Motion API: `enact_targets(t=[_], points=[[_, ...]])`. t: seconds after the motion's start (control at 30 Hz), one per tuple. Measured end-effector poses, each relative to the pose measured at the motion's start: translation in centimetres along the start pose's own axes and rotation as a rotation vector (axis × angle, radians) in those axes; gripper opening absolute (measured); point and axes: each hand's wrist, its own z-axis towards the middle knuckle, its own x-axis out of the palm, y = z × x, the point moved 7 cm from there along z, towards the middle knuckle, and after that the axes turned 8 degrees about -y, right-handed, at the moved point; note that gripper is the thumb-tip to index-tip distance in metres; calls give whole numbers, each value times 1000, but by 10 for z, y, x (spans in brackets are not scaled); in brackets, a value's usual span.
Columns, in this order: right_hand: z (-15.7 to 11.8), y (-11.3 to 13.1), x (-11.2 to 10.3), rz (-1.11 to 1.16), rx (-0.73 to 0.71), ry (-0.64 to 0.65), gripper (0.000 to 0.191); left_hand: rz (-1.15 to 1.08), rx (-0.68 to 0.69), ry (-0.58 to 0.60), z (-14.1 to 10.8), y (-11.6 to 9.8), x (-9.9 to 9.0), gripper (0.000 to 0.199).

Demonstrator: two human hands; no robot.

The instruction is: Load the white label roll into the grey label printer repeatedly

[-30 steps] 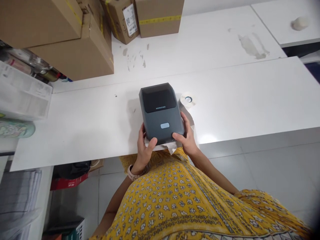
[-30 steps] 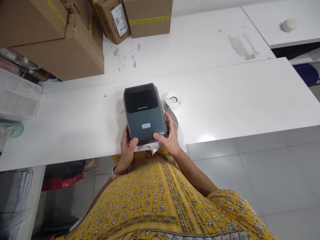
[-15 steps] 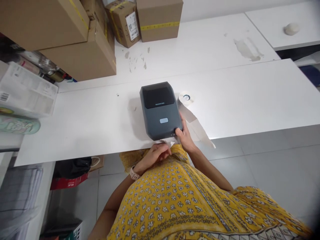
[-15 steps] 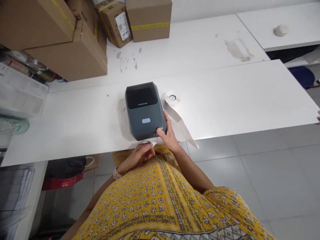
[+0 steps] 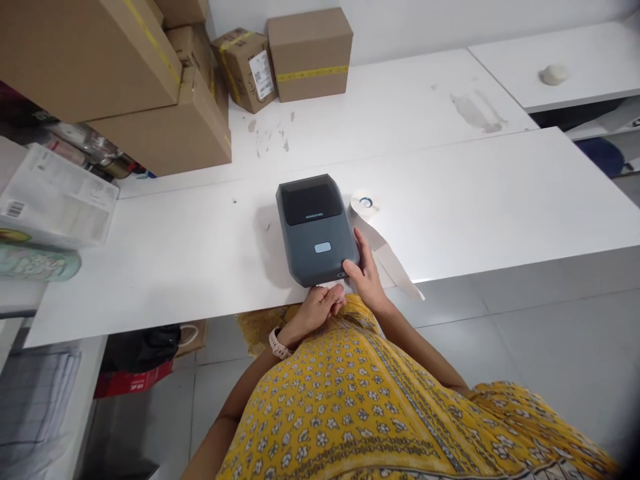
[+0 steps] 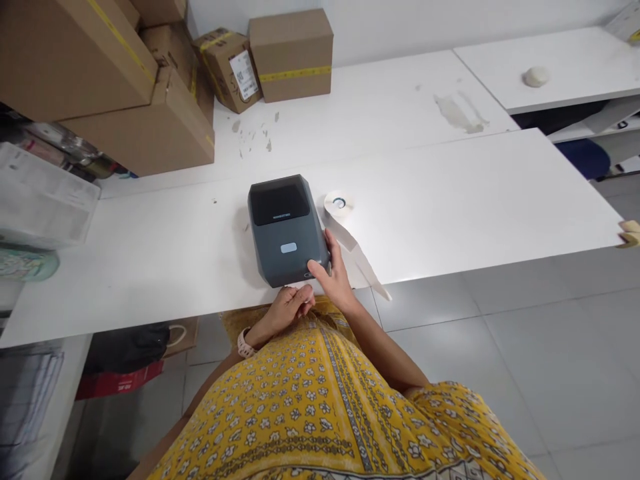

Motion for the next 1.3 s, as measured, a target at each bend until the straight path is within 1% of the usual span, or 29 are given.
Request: enact_targets(t=[0.03,0.1,0.17,0.23,0.3,0.37,0.47,0.53,0.63,0.7,0.73,0.77,0.87,0.93,1.0,1.03,1.13,1.2,1.23,1.3], points=[[0,12,-3,-71,-73,-28,77,30,-8,1,1,4,-2,63],[0,41,-6,-240,-264,-67,56,81,-27,17,1,11,-8,60],[-1,67,-5,-394,-447,-55,37,106,-30,40,-4,14,-18,51],[0,83,-1,-505,-559,-5,27,107,-29,34,-12,15,-33,43],[2,89,2,-582,-606,39,25,102,-46,-28,-21,17,-54,41],[5,92,6,-623,-618,77,24,100,-62,-139,-29,18,-77,40],[14,94,14,-607,-582,126,18,90,-44,-350,-38,16,-110,36],[24,94,19,-561,-537,153,22,87,-8,-447,-39,11,-122,35],[32,89,21,-498,-502,182,28,86,94,-561,-38,-5,-123,36],[29,80,17,-476,-495,184,25,71,190,-640,-40,-18,-116,40],[26,75,13,-460,-489,168,24,55,233,-654,-41,-23,-110,45],[21,69,8,-435,-477,142,27,36,265,-642,-41,-27,-103,51],[6,51,-9,-295,-387,41,52,-17,320,-552,-42,-35,-84,62],[0,46,-15,-203,-317,8,61,-24,379,-557,-42,-43,-82,62],[3,55,-18,-169,-310,12,63,-18,473,-584,-40,-57,-88,60],[7,64,-17,-174,-340,28,64,-16,529,-596,-38,-66,-93,59],[35,102,-13,-231,-500,86,69,-17,667,-616,-22,-93,-110,59],[63,125,-9,-275,-588,105,73,-39,672,-654,-6,-100,-123,59],[79,134,-6,-290,-616,107,74,-55,641,-694,4,-98,-129,59],[113,150,1,-296,-646,114,75,-44,519,-747,25,-86,-136,61]])
